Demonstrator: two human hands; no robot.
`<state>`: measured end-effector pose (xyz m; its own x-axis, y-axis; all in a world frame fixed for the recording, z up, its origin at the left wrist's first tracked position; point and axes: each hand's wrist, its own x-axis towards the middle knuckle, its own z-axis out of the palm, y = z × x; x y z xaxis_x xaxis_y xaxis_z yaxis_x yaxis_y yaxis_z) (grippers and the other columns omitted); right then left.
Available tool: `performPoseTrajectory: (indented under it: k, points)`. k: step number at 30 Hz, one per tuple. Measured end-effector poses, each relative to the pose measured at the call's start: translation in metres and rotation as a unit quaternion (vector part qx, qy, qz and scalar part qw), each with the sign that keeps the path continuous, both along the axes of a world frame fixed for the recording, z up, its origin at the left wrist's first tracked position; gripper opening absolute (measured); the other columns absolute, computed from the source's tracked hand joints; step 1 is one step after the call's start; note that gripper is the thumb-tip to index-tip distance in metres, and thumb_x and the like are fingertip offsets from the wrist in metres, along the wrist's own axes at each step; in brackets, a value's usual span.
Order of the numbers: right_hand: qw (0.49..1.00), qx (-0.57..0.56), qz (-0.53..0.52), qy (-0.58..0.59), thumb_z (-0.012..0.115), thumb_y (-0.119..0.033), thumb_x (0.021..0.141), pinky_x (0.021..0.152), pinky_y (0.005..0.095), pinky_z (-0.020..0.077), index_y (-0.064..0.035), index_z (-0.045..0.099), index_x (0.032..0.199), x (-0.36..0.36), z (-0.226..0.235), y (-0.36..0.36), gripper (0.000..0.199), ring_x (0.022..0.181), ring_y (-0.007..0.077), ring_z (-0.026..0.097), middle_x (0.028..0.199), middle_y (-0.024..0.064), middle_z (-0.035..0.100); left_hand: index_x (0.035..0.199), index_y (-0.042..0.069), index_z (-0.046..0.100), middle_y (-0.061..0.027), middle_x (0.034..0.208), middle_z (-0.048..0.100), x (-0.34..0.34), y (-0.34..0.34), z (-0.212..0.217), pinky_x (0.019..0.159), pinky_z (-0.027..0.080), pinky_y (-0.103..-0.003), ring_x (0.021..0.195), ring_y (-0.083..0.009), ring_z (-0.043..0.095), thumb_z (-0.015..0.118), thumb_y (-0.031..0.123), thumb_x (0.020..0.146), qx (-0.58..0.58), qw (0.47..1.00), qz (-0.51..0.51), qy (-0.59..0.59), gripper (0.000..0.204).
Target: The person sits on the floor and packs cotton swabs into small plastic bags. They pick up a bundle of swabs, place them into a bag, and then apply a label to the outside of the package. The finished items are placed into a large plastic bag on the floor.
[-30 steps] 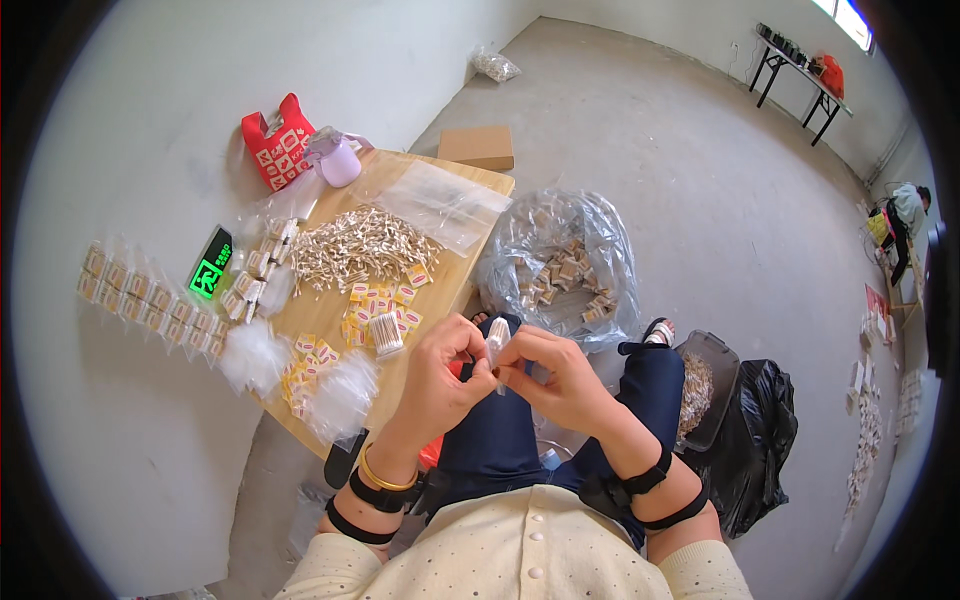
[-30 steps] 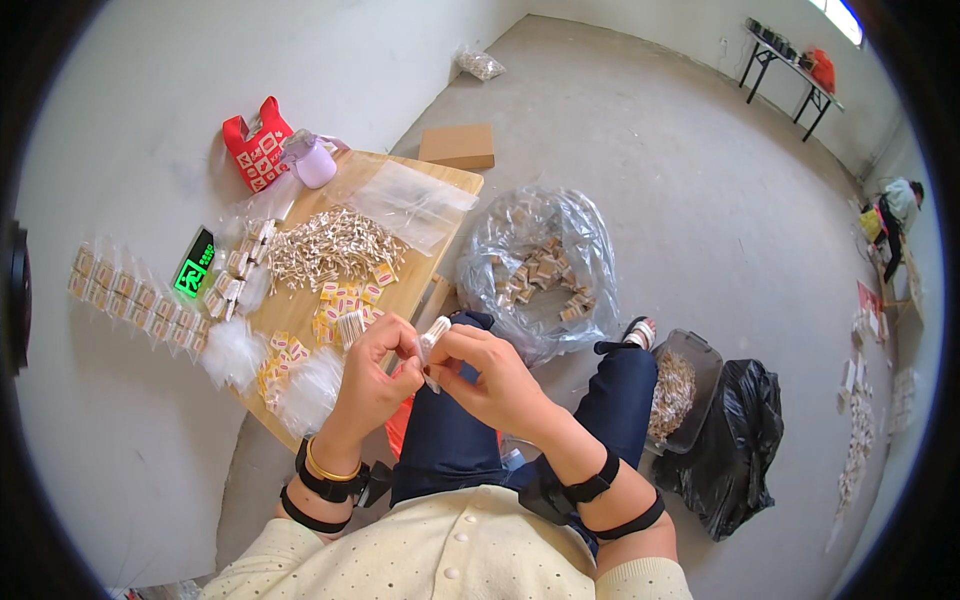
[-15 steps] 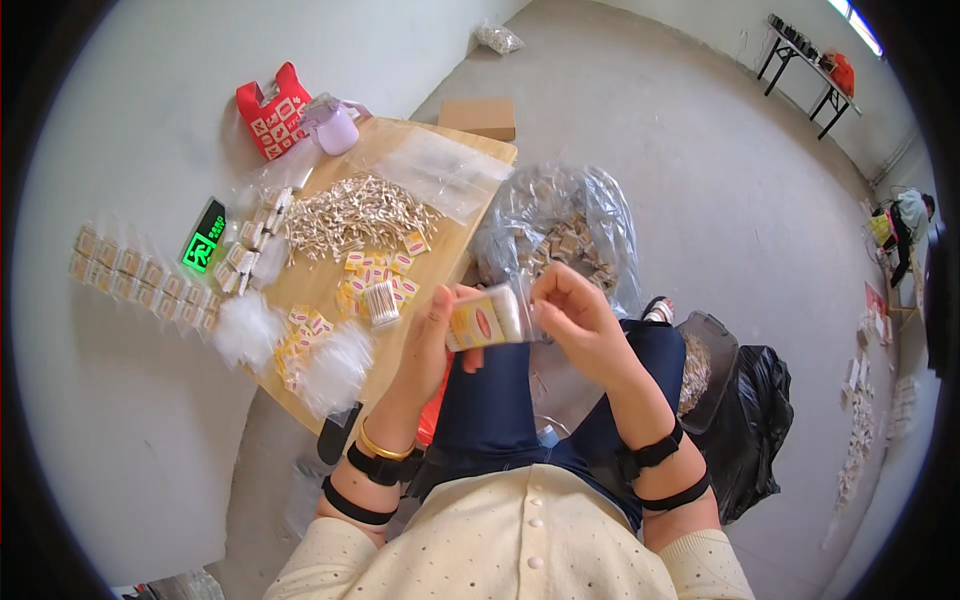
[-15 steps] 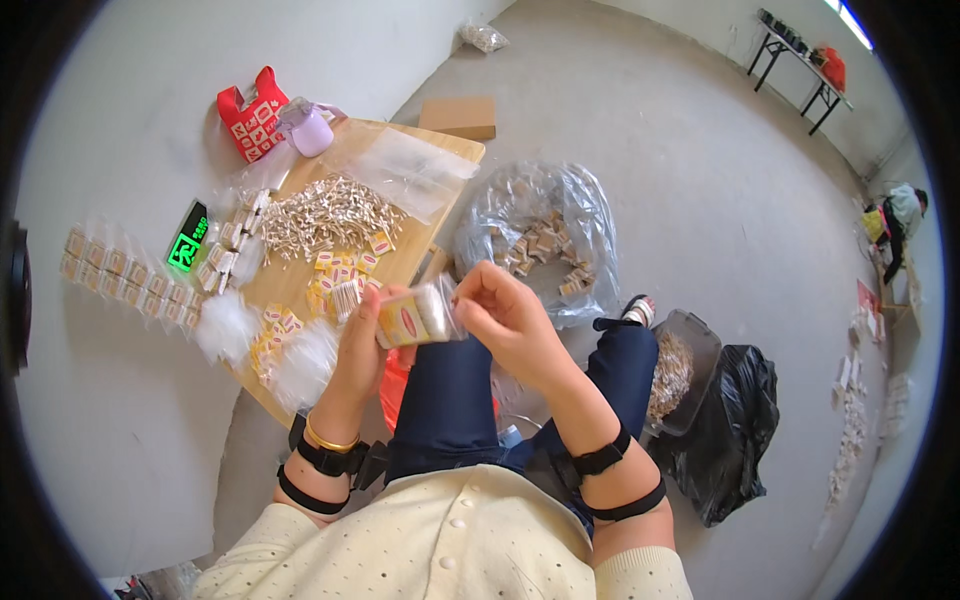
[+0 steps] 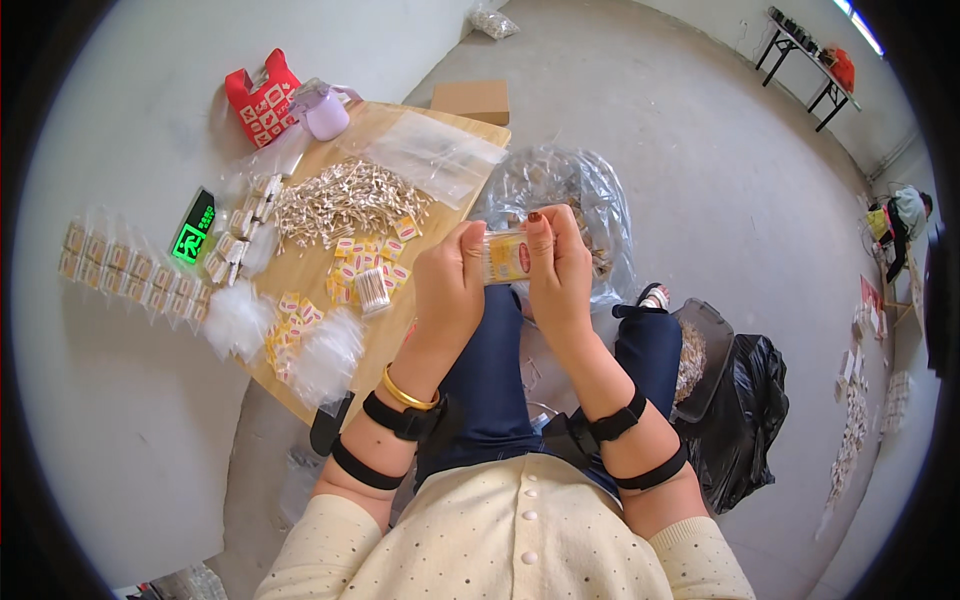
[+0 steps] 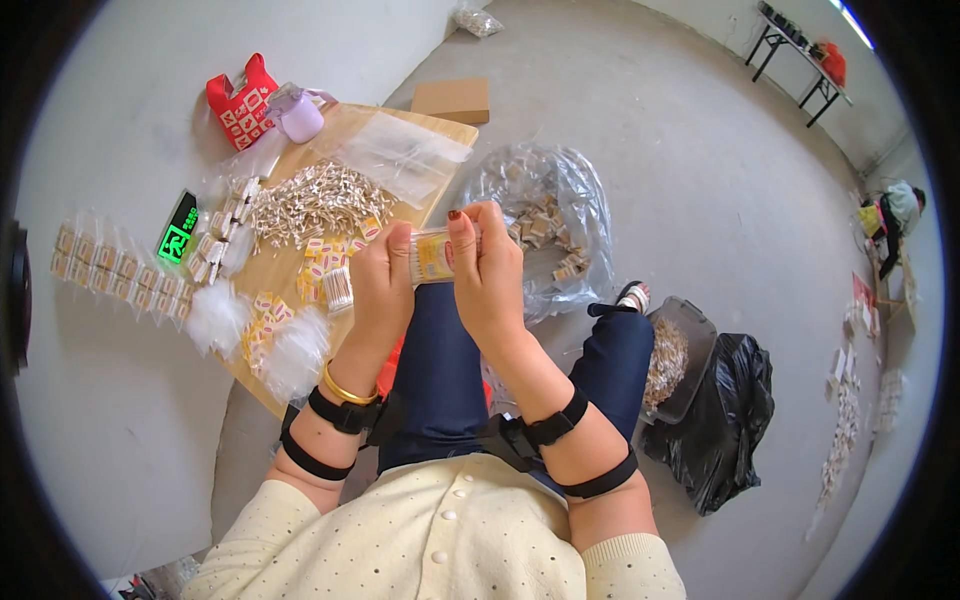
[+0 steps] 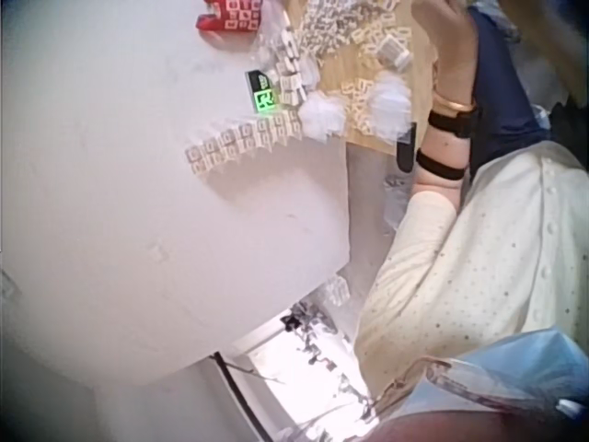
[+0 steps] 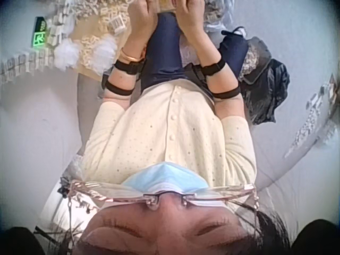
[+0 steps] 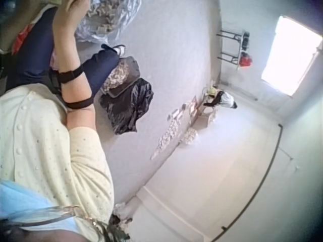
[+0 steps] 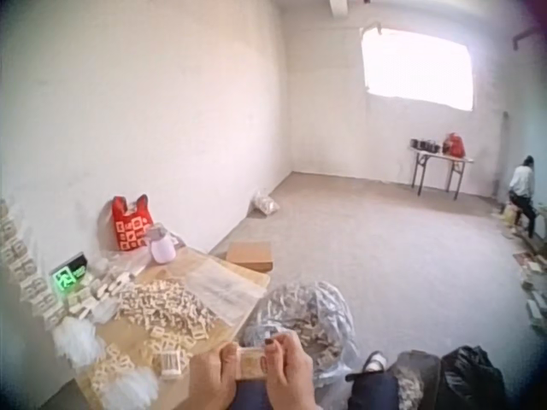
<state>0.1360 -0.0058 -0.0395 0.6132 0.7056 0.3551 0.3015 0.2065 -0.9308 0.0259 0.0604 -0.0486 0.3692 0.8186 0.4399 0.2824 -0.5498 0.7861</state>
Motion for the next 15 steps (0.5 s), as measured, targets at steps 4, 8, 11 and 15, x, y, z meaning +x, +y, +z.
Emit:
performPoseTrajectory:
  k: [4,8,11,15]
  points:
    - [0.999,-0.023,-0.002,0.025,0.048,-0.029,0.104,0.055,0.0275,0.0391,-0.0015,0.052,0.087,0.005,-0.008,-0.003,0.033,0.059,0.0106,0.047,0.064,0.0051,0.052,0.076,0.001,0.058,-0.0180,0.057,0.046,0.002,0.007,-0.006,0.049,0.039,-0.038,0.051,-0.0194,0.056,0.048,0.033,0.103,0.112,0.985,0.044,0.125,0.043]
    - [0.990,0.003,0.015,0.138,0.045,-0.030,0.105,0.056,0.0253,0.0382,-0.0023,0.054,0.086,0.011,-0.026,-0.001,0.035,0.061,0.0065,0.045,0.066,0.0005,0.050,0.071,0.005,0.056,-0.0057,0.053,0.045,0.010,-0.002,-0.014,0.044,0.035,-0.032,0.046,-0.0117,0.047,0.051,0.037,0.102,-0.144,0.981,-0.042,-0.121,0.045]
    - [0.972,0.015,0.028,0.232,0.044,-0.031,0.106,0.057,0.0241,0.0375,-0.0028,0.055,0.086,0.012,-0.036,0.001,0.037,0.063,0.0049,0.043,0.068,-0.0012,0.049,0.069,0.006,0.055,0.0044,0.055,0.045,0.008,-0.011,-0.015,0.043,0.030,-0.025,0.048,-0.0047,0.040,0.051,0.039,0.103,-0.379,0.891,-0.106,-0.225,0.046]
    - [0.978,0.008,0.015,0.207,0.043,-0.031,0.106,0.057,0.0236,0.0367,-0.0029,0.055,0.086,0.009,-0.037,-0.004,0.037,0.064,0.0046,0.041,0.068,-0.0013,0.048,0.069,0.003,0.045,0.0032,0.056,0.040,0.000,-0.010,-0.021,0.046,0.027,-0.027,0.052,-0.0065,0.032,0.052,0.033,0.103,-0.286,0.945,-0.075,-0.137,0.046]
